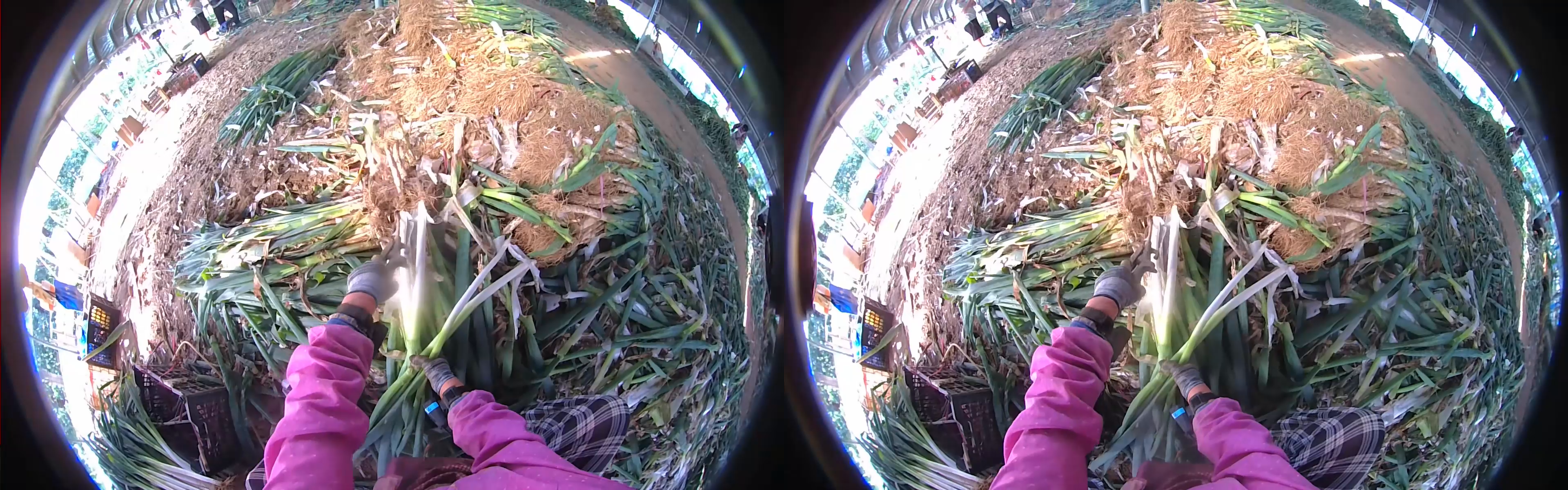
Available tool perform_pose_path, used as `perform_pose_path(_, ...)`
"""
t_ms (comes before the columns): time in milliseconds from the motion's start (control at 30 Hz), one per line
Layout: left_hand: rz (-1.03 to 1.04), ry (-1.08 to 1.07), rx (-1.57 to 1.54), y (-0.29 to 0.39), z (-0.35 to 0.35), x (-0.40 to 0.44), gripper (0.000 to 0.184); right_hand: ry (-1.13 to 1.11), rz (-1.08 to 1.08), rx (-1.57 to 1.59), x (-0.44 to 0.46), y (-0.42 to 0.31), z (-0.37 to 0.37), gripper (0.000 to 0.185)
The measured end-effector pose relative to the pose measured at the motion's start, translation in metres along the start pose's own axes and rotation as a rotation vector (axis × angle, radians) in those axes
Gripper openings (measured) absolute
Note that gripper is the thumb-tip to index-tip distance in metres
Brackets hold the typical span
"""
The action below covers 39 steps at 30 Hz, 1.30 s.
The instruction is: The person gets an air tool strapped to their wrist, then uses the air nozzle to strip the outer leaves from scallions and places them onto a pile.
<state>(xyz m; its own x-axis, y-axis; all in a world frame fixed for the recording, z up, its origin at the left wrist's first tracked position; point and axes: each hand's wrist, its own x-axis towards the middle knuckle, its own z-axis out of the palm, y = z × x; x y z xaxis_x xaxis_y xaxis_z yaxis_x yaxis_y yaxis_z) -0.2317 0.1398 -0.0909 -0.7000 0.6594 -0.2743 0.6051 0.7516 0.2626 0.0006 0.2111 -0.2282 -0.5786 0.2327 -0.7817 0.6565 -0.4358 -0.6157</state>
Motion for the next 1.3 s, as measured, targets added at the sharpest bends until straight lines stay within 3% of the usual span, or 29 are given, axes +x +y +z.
perform_pose_path(100, -0.056, -0.112, 0.136, 0.019, -0.014, -0.026, 0.046, -0.044, 0.012, -0.001, 0.023, 0.026, -0.009, 0.022)
perform_pose_path(167, 0.056, -0.137, 0.076, 0.01, 0.002, -0.062, 0.046, -0.057, -0.022, 0.007, 0.026, 0.038, -0.017, 0.02)
perform_pose_path(200, 0.069, -0.201, 0.203, 0.024, -0.005, -0.09, 0.044, -0.068, -0.032, 0.029, 0.03, 0.042, -0.021, 0.02)
perform_pose_path(233, -0.071, -0.267, 0.155, 0.025, 0.001, -0.092, 0.043, -0.08, -0.041, 0.049, 0.032, 0.047, -0.025, 0.02)
perform_pose_path(300, 0.099, -0.289, 0.194, 0.05, 0.003, -0.173, 0.047, -0.117, -0.085, 0.04, 0.021, 0.046, -0.035, 0.02)
perform_pose_path(367, -0.038, -0.493, 0.024, 0.067, 0.01, -0.211, 0.061, -0.059, 0.027, -0.041, -0.01, 0.017, -0.038, 0.02)
perform_pose_path(400, -0.237, -0.544, -0.208, 0.068, 0.012, -0.226, 0.069, -0.028, 0.083, -0.082, -0.02, 0.011, -0.041, 0.02)
perform_pose_path(433, -0.235, -0.432, -0.355, 0.072, 0.015, -0.236, 0.069, -0.055, -0.032, -0.029, -0.024, 0.021, -0.05, 0.02)
perform_pose_path(533, -0.193, -0.206, -0.61, 0.071, 0.061, -0.247, 0.063, -0.058, 0.116, 0.099, -0.061, 0.021, -0.068, 0.018)
perform_pose_path(667, -0.233, 0.166, -0.834, 0.064, 0.111, -0.211, 0.059, -0.07, -0.026, 0.13, -0.119, 0.017, -0.086, 0.015)
perform_pose_path(733, -0.407, 0.05, -0.59, 0.063, 0.082, -0.193, 0.063, -0.139, -0.038, 0.129, -0.137, 0.018, -0.093, 0.015)
perform_pose_path(767, -0.623, 0.034, -0.358, 0.08, 0.071, -0.179, 0.048, -0.135, -0.059, 0.118, -0.144, 0.025, -0.094, 0.015)
perform_pose_path(900, 0.109, 0.447, -1.351, 0.105, 0.102, -0.137, 0.058, -0.176, -0.207, 0.041, -0.171, 0.029, -0.092, 0.023)
perform_pose_path(967, -0.149, 0.07, -1.592, 0.123, 0.097, -0.149, 0.051, -0.24, -0.371, -0.128, -0.183, 0.031, -0.086, 0.04)
perform_pose_path(1000, -0.222, 0.037, -1.348, 0.132, 0.088, -0.151, 0.052, -0.206, -0.45, -0.185, -0.193, 0.027, -0.08, 0.044)
perform_pose_path(1067, -0.112, 0.132, -1.9, 0.131, 0.103, -0.135, 0.055, -0.126, -0.6, -0.301, -0.218, 0.02, -0.07, 0.054)
perform_pose_path(1167, 0.135, 0.166, -1.465, 0.134, 0.072, -0.15, 0.062, 0.014, -0.856, -0.56, -0.25, 0.008, -0.067, 0.067)
perform_pose_path(1200, -0.138, 0.055, -1.973, 0.165, 0.022, -0.181, 0.061, 0.027, -0.89, -0.646, -0.254, 0.008, -0.067, 0.071)
perform_pose_path(1267, 0.11, 0.224, -1.803, 0.174, 0.022, -0.198, 0.064, -0.039, -0.805, -0.818, -0.249, 0.009, -0.07, 0.079)
perform_pose_path(1300, 0.23, 0.302, -1.709, 0.178, 0.021, -0.205, 0.069, 0.064, -0.929, -0.926, -0.256, 0.009, -0.068, 0.079)
